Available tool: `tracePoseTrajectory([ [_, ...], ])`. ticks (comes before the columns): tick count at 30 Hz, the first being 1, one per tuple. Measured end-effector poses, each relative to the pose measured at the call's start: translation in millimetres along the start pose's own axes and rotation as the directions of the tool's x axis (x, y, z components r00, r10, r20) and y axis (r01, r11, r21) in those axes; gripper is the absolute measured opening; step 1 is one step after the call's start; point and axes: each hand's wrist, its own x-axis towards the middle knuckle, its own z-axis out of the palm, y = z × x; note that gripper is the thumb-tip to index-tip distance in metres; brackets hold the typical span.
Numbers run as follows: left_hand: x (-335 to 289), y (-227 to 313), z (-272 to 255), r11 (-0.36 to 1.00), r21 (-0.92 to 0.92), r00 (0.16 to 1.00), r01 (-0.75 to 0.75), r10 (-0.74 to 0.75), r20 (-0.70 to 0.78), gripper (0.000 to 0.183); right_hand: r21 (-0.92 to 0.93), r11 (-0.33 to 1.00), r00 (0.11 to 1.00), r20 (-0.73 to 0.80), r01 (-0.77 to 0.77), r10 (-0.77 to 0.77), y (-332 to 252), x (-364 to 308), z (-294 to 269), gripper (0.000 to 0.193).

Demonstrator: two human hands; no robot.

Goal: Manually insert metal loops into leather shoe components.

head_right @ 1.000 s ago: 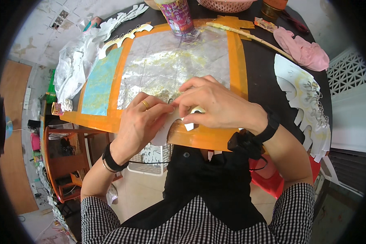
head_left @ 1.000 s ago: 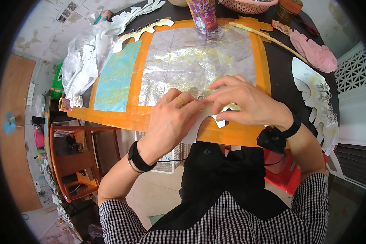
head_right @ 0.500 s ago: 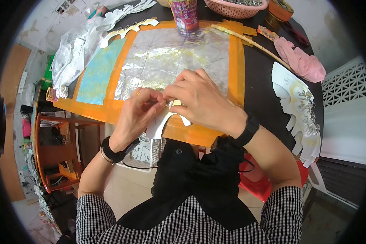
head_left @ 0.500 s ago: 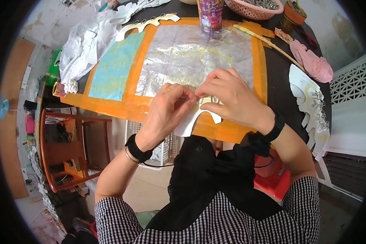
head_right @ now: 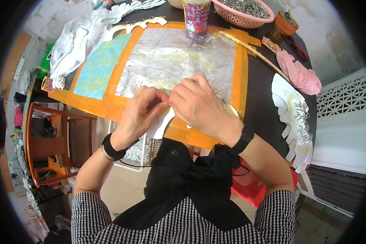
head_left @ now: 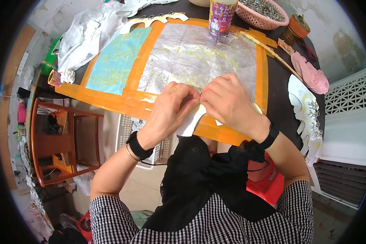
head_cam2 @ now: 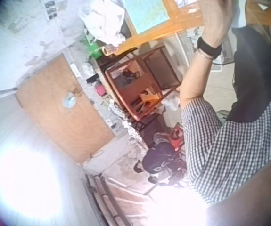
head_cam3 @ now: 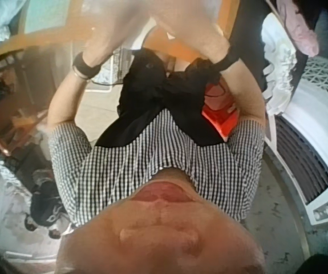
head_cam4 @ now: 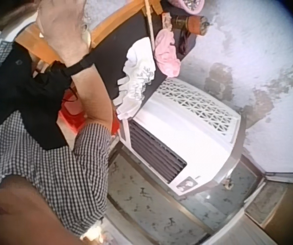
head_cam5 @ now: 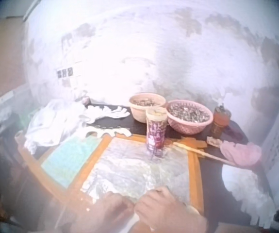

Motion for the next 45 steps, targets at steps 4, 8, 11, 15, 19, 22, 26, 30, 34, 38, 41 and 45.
tracePoseTrajectory([
  [4,-1,-1,-2,0.996,0.024,0.997,-0.082,0.082,-0.007,0.017,0.018,1.0,1.0,-0.004,0.016,-0.016,1,2,2,0.013],
  [8,-2,9,-3,0.997,0.04,0.997,-0.07,0.07,-0.007,0.024,-0.031,0.999,0.999,0.003,0.04,-0.04,1,1,3,0.012],
  [11,1,7,0,0.995,0.049,0.996,-0.088,0.089,-0.017,0.026,-0.091,0.991,0.995,0.006,0.098,-0.098,1,1,0,0.01],
  [15,1,5,2,0.988,0.113,0.995,-0.101,0.103,-0.014,0.025,-0.111,0.986,0.992,0.026,0.123,-0.121,0,2,-3,0.011],
  [19,1,6,1,0.988,0.109,0.993,-0.112,0.115,-0.027,0.026,0.007,0.997,0.997,-0.017,0.079,-0.079,3,-1,-3,0.015],
  [22,0,3,3,0.99,0.096,0.993,-0.107,0.111,-0.038,0.026,0.012,0.997,0.997,-0.02,0.077,-0.077,4,-1,-4,0.018],
  [26,0,5,4,0.988,0.116,0.994,-0.097,0.103,-0.041,0.026,0.034,0.997,0.997,-0.031,0.075,-0.074,5,-1,-3,0.017],
  [30,3,5,4,0.993,0.073,0.993,-0.098,0.103,-0.066,0.028,0.108,0.994,0.999,-0.028,0.032,-0.029,8,-3,-2,0.016],
  [34,3,1,5,0.983,0.12,0.986,-0.142,0.152,-0.076,0.029,0.15,0.989,1.0,-0.008,-0.008,0.009,10,-6,-5,0.014],
  [38,0,-9,10,0.982,0.136,0.986,-0.131,0.143,-0.084,0.023,0.233,0.972,0.999,-0.007,-0.032,0.035,15,-8,-7,0.014],
  [41,0,-11,11,0.984,0.099,0.978,-0.148,0.161,-0.13,0.015,0.281,0.957,0.997,0.018,-0.079,0.077,15,-6,-11,0.013],
  [45,2,-16,4,0.961,0.125,0.963,-0.246,0.257,-0.082,0.017,0.287,0.952,0.994,-0.006,-0.104,0.111,14,-6,-14,0.017],
])
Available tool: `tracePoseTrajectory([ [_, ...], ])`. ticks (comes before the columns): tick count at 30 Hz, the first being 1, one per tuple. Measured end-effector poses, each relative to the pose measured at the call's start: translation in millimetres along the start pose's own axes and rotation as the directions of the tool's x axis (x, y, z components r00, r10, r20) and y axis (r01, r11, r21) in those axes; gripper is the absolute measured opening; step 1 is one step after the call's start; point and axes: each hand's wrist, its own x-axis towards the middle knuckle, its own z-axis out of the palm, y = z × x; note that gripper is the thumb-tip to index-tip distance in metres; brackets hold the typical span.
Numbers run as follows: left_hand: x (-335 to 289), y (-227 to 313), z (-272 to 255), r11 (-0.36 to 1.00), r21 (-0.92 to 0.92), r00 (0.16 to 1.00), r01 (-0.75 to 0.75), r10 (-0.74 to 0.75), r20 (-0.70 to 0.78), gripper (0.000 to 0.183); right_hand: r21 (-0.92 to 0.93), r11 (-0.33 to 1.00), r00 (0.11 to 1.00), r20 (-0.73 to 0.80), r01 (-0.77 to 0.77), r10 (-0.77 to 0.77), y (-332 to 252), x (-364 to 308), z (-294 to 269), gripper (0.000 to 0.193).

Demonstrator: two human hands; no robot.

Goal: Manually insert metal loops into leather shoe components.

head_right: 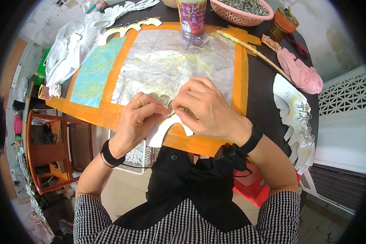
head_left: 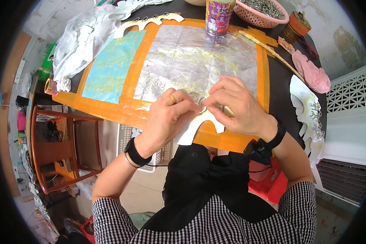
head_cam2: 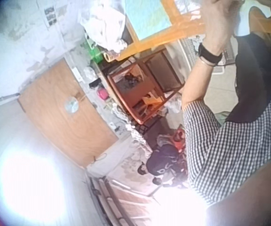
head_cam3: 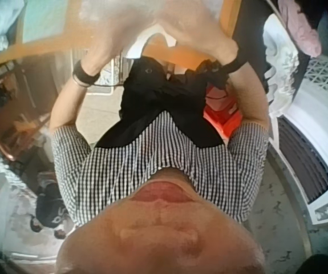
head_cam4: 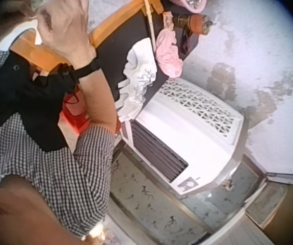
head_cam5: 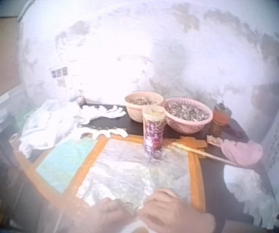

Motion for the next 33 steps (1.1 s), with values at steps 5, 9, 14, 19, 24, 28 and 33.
tracePoseTrajectory([
  [5,14,6,-13,0.998,0.055,0.992,0.023,-0.03,0.125,0.018,0.009,0.998,0.998,0.027,-0.058,0.058,-6,4,-2,0.027],
  [9,16,4,-13,0.999,0.017,0.989,0.029,-0.032,0.144,0.019,-0.048,0.999,1.0,0.001,-0.013,0.013,-6,9,3,0.026],
  [14,23,-1,-26,0.999,0.044,0.977,-0.019,0.009,0.214,0.017,-0.05,0.998,0.999,-0.01,0.035,-0.036,5,6,10,0.021],
  [19,46,-3,-41,0.929,-0.001,0.86,-0.371,0.344,0.377,0.028,-0.016,0.999,0.999,-0.04,0.029,-0.03,7,5,11,0.019],
  [24,49,-7,-40,0.928,-0.111,0.822,-0.356,0.368,0.435,0.026,0.024,0.999,1.0,-0.018,-0.024,0.024,7,3,7,0.022],
  [28,42,-9,-39,0.953,-0.135,0.841,-0.273,0.304,0.448,0.024,0.068,0.997,0.999,-0.026,-0.033,0.035,7,4,10,0.023],
  [33,38,24,-37,0.996,-0.055,0.926,-0.072,0.087,0.367,0.035,0.019,1.0,0.998,-0.064,-0.007,0.009,9,3,9,0.023],
])
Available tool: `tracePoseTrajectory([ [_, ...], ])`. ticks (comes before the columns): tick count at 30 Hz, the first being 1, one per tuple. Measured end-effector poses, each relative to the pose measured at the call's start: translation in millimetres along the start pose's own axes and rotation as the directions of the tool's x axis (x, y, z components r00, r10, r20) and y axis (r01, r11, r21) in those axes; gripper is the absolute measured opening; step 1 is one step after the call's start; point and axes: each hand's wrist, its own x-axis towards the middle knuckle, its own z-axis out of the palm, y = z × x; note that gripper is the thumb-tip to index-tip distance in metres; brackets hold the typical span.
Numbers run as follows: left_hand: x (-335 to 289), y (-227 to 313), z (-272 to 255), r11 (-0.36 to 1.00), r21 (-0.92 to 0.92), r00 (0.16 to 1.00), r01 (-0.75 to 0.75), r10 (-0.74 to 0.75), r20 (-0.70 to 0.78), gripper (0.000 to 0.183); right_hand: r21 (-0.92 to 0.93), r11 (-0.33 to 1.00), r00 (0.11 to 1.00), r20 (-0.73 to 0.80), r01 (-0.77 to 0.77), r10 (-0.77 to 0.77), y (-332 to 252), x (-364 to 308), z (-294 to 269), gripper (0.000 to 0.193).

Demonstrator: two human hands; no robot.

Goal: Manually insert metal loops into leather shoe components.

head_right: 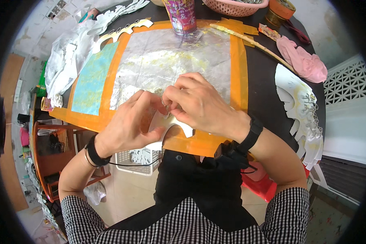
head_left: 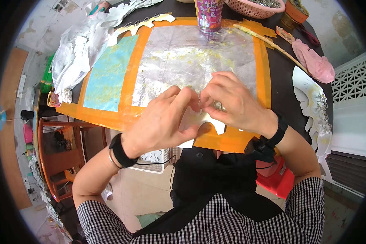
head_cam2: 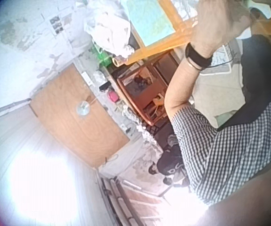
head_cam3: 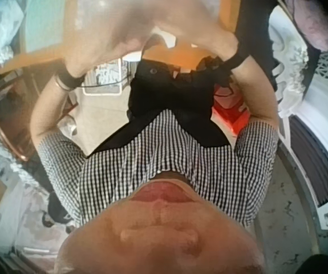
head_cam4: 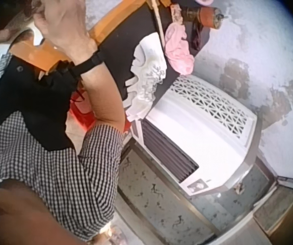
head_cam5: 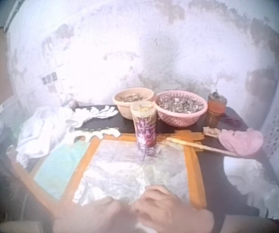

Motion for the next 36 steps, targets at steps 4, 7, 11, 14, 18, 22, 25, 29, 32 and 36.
tracePoseTrajectory([
  [4,0,9,13,0.983,0.077,0.98,0.168,-0.158,-0.12,0.044,0.015,1.0,1.0,0.025,-0.002,0.001,-2,2,-1,0.023],
  [7,3,11,26,0.959,0.102,0.949,0.266,-0.242,-0.204,0.042,0.023,1.0,1.0,0.011,0.016,-0.016,-3,3,0,0.022],
  [11,-4,1,37,0.98,0.056,0.957,0.189,-0.171,-0.236,0.037,0.012,1.0,1.0,0.02,-0.017,0.017,-2,1,-3,0.018],
  [14,-10,-1,44,0.989,-0.04,0.942,0.141,-0.146,-0.303,0.033,0.008,0.999,0.998,0.043,-0.042,0.041,-2,-1,-8,0.016],
  [18,-16,-4,51,0.999,-0.011,0.933,0.044,-0.045,-0.356,0.03,-0.03,0.999,0.998,0.058,-0.037,0.039,-8,3,-12,0.017],
  [22,-18,-5,60,0.996,-0.069,0.902,0.063,-0.086,-0.422,0.03,-0.048,0.998,0.99,0.137,0.034,-0.027,-2,3,-9,0.015],
  [25,-23,-3,71,0.988,0.004,0.869,0.156,-0.135,-0.477,0.03,-0.027,0.999,0.992,0.121,0.045,-0.042,-1,4,-6,0.013],
  [29,-24,3,72,0.98,0.032,0.839,0.196,-0.151,-0.522,0.033,-0.022,0.999,0.991,0.132,0.037,-0.034,-3,4,-7,0.011],
  [32,-21,-1,69,0.984,0.132,0.809,0.121,-0.021,-0.587,0.037,-0.024,0.999,0.987,0.154,0.049,-0.044,-3,6,-5,0.011],
  [36,-20,-4,65,0.998,0.068,0.845,0.01,0.028,-0.534,0.039,-0.044,0.998,0.977,0.21,0.042,-0.032,-2,8,-7,0.009],
])
